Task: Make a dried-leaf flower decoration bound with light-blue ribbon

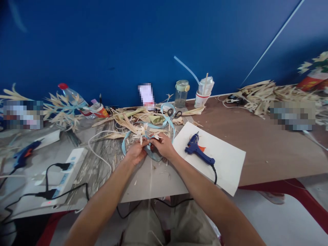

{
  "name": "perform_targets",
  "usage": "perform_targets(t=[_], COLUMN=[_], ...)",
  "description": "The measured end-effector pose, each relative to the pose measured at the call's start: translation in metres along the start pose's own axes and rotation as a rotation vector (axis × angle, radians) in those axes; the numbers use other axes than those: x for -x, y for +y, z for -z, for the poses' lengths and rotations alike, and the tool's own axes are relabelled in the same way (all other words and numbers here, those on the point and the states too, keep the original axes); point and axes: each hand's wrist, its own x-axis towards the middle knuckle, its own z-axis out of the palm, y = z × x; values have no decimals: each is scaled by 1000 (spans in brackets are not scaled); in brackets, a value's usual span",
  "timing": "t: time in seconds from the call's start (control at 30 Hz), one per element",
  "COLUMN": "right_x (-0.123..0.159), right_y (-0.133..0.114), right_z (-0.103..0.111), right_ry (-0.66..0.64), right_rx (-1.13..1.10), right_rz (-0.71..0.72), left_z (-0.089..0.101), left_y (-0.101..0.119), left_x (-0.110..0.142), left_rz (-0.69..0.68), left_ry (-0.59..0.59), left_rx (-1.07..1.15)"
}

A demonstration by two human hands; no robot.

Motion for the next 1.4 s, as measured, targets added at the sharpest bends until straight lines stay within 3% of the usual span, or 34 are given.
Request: perform_targets(t=[0.2,0.4,0.57,0.83,1.4], right_x=[-2,0,2,1,3], right_y=[-7,-6,-7,-15,-10], right_z=[3,2,-1,-1,-2], right_ry=[-30,-167,-211,-154,-201], right_rx=[-104,48,13,-194,-228], right_rz=[-65,-201,-299,-436,-455], left_z=[6,4,0,7,20], left_y=[4,7,3,10,17], left_x=[-4,-2,0,2,-2], left_rz=[-102,-122,-66,-76,-152], left_ry=[123,122,40,-70,-42], left_rx=[34,-18,-77,-152,-312])
